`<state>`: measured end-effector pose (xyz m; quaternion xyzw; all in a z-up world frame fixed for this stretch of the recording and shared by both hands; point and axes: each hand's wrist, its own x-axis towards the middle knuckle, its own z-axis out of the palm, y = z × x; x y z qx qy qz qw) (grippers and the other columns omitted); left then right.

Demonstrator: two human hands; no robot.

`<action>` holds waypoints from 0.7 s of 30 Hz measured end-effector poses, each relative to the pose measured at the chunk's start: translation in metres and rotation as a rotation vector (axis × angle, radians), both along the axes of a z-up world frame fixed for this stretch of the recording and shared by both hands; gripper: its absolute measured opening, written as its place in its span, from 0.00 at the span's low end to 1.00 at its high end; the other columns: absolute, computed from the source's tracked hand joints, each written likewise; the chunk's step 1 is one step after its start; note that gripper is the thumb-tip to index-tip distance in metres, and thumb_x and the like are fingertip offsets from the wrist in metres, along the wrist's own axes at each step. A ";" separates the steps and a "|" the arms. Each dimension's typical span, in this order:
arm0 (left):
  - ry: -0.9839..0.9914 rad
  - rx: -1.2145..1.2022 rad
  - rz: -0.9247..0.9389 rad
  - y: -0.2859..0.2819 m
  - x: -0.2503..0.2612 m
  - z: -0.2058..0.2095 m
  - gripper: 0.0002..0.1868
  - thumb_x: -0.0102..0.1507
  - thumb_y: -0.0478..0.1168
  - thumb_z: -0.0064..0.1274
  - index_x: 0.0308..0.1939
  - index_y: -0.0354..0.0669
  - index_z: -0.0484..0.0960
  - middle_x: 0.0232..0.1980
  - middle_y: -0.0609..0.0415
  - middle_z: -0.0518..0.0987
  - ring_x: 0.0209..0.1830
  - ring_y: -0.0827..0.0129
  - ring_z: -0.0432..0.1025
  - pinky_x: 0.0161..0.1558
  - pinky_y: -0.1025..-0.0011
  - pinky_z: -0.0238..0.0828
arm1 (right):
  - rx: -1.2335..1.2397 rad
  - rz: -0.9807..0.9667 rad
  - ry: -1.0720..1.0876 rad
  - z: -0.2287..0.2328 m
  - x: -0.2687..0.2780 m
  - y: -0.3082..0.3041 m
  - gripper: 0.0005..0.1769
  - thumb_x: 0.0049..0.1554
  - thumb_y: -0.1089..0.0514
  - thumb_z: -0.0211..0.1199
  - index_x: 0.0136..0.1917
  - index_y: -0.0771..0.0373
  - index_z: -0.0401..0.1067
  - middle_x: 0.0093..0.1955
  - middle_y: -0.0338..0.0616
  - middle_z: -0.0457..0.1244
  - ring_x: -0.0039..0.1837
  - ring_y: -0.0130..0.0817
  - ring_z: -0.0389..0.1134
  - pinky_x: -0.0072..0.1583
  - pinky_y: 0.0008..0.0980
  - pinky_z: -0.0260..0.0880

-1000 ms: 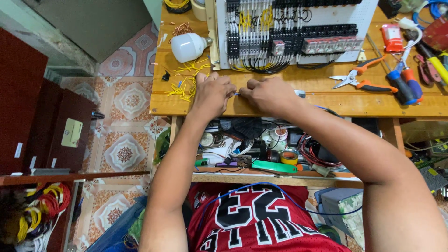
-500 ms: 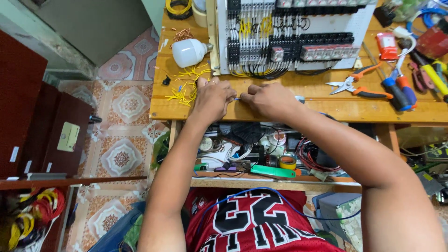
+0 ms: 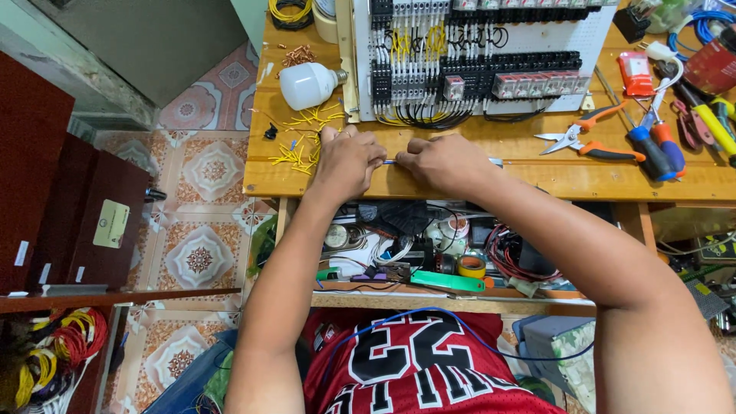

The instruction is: Stripping insulation from a wire and routing it in an electrical control panel

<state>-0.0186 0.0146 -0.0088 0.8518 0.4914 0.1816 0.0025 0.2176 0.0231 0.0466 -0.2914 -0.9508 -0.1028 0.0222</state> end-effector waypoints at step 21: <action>0.026 -0.002 0.028 -0.002 0.003 0.003 0.04 0.61 0.47 0.56 0.38 0.68 0.85 0.37 0.69 0.77 0.44 0.66 0.69 0.52 0.59 0.56 | -0.071 -0.019 0.098 0.002 0.031 -0.001 0.09 0.64 0.48 0.49 0.51 0.47 0.69 0.45 0.37 0.65 0.45 0.47 0.74 0.41 0.46 0.76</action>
